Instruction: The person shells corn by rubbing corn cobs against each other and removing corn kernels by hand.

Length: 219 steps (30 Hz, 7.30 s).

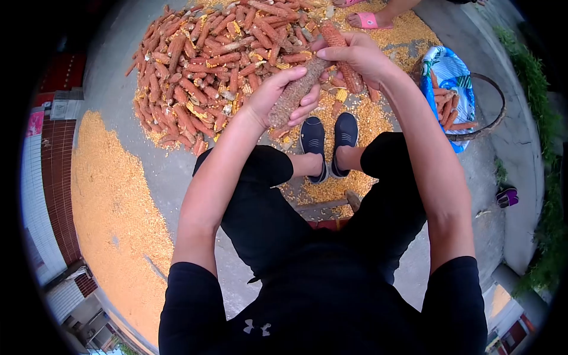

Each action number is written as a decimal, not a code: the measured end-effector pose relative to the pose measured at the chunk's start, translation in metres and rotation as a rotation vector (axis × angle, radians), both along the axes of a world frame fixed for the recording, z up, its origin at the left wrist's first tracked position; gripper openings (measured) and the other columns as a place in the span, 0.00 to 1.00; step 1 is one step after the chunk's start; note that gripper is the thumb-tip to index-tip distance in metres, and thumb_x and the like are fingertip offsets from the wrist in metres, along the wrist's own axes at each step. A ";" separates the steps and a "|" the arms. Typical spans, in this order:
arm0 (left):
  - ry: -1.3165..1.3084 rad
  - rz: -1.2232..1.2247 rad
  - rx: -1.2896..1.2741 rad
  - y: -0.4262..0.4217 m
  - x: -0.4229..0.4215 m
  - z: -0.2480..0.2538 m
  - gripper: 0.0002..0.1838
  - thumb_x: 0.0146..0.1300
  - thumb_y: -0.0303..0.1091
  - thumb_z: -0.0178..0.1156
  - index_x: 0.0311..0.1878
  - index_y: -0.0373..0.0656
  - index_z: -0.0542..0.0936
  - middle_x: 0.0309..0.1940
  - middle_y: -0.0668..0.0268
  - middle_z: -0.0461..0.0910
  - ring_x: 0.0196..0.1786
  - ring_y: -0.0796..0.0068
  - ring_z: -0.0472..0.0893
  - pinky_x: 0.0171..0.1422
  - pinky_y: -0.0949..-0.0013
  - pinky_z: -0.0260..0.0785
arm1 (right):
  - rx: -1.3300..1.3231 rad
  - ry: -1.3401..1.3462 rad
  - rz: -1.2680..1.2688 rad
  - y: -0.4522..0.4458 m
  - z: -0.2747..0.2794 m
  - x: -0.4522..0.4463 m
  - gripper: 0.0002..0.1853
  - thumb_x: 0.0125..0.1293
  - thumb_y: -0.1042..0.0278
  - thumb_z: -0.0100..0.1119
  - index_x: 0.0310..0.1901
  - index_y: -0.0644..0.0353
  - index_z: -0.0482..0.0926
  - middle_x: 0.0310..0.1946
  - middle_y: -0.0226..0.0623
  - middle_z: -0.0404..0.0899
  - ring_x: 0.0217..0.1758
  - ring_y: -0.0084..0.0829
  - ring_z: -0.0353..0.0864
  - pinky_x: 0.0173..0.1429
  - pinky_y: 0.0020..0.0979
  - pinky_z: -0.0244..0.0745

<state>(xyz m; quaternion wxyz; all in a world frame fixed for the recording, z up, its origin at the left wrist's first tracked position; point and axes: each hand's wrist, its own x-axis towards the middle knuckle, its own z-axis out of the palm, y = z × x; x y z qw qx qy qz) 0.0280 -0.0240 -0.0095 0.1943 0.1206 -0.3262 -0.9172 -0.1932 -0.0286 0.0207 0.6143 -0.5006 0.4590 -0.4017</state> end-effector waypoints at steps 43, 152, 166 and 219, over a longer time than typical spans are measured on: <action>-1.728 0.106 -0.827 -0.072 0.076 -0.183 0.24 0.60 0.47 0.66 0.52 0.38 0.83 0.49 0.48 0.86 0.54 0.51 0.85 0.63 0.55 0.73 | -0.077 0.709 -0.489 0.033 -0.008 -0.157 0.22 0.70 0.55 0.66 0.56 0.65 0.81 0.34 0.32 0.85 0.36 0.21 0.82 0.41 0.26 0.75; 0.115 0.554 0.152 -0.001 -0.008 0.005 0.25 0.68 0.43 0.55 0.61 0.35 0.72 0.37 0.58 0.77 0.40 0.63 0.78 0.47 0.58 0.74 | -0.073 -0.018 -0.313 -0.015 -0.009 0.006 0.17 0.74 0.65 0.57 0.56 0.68 0.77 0.51 0.46 0.84 0.54 0.33 0.85 0.52 0.34 0.80; -0.029 0.837 0.223 -0.011 0.007 0.005 0.17 0.70 0.37 0.59 0.57 0.39 0.79 0.45 0.58 0.83 0.51 0.59 0.83 0.62 0.50 0.75 | -0.575 0.624 0.001 0.031 0.009 0.061 0.28 0.58 0.64 0.73 0.58 0.65 0.79 0.49 0.56 0.84 0.54 0.53 0.85 0.59 0.44 0.79; -0.050 0.743 -0.195 -0.005 -0.005 -0.005 0.24 0.73 0.39 0.57 0.67 0.37 0.71 0.61 0.56 0.79 0.66 0.62 0.76 0.76 0.54 0.63 | -0.386 0.553 -0.067 0.041 0.014 0.023 0.21 0.59 0.68 0.72 0.54 0.63 0.80 0.39 0.45 0.88 0.36 0.41 0.89 0.41 0.39 0.83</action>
